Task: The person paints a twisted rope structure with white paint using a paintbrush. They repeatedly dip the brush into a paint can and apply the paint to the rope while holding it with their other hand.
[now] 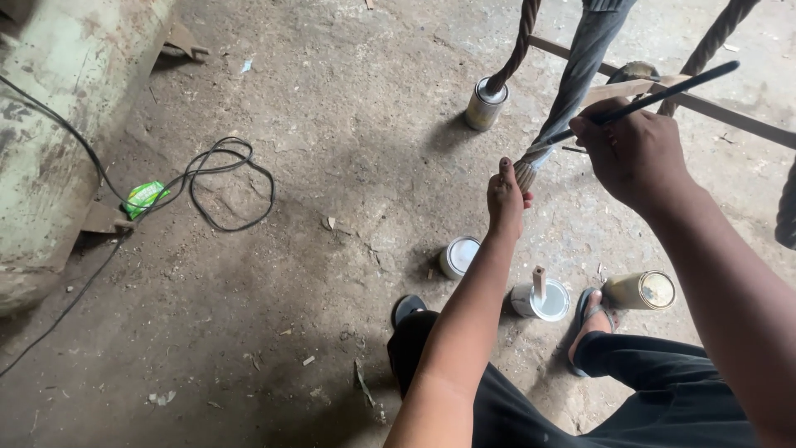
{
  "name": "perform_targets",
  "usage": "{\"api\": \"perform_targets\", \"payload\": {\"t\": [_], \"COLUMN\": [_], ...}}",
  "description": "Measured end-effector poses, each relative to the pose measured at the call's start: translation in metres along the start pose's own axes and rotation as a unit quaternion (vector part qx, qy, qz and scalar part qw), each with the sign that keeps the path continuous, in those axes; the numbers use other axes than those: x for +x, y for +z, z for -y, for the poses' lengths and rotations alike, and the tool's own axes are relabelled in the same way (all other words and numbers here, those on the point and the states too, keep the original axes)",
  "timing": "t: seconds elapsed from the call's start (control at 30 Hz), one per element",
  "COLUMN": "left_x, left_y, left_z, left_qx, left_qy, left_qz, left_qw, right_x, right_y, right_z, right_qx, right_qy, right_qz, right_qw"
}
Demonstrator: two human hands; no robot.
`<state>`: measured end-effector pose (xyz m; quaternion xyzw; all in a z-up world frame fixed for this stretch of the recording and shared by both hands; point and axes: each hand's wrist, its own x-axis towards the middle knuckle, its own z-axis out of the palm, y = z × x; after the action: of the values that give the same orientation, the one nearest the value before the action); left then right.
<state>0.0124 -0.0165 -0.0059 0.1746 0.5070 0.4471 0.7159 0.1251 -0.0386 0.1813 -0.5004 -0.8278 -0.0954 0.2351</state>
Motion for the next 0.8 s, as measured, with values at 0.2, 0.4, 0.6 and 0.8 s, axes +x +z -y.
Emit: {"api": "perform_targets", "payload": {"t": [0.2, 0.4, 0.6, 0.8], "left_x": [-0.003, -0.012, -0.009, -0.016], "left_y": [0.001, 0.003, 0.005, 0.005], "left_z": [-0.003, -0.012, -0.01, -0.016], "left_qx": [0.013, 0.008, -0.005, -0.004], "left_qy": [0.007, -0.003, 0.006, -0.003], "left_qz": [-0.001, 0.003, 0.006, 0.006], "left_qw": [1.0, 1.0, 1.0, 1.0], "right_x": [0.022, 0.023, 0.031, 0.024], "right_y": [-0.002, -0.029, -0.001, -0.021], "right_z": [0.018, 0.007, 0.015, -0.011], "right_qx": [0.027, -0.05, 0.013, -0.045], "right_qy": [-0.055, -0.049, -0.075, -0.042], "right_qz": [0.043, 0.019, 0.057, 0.019], "right_qw": [0.997, 0.997, 0.995, 0.998]}}
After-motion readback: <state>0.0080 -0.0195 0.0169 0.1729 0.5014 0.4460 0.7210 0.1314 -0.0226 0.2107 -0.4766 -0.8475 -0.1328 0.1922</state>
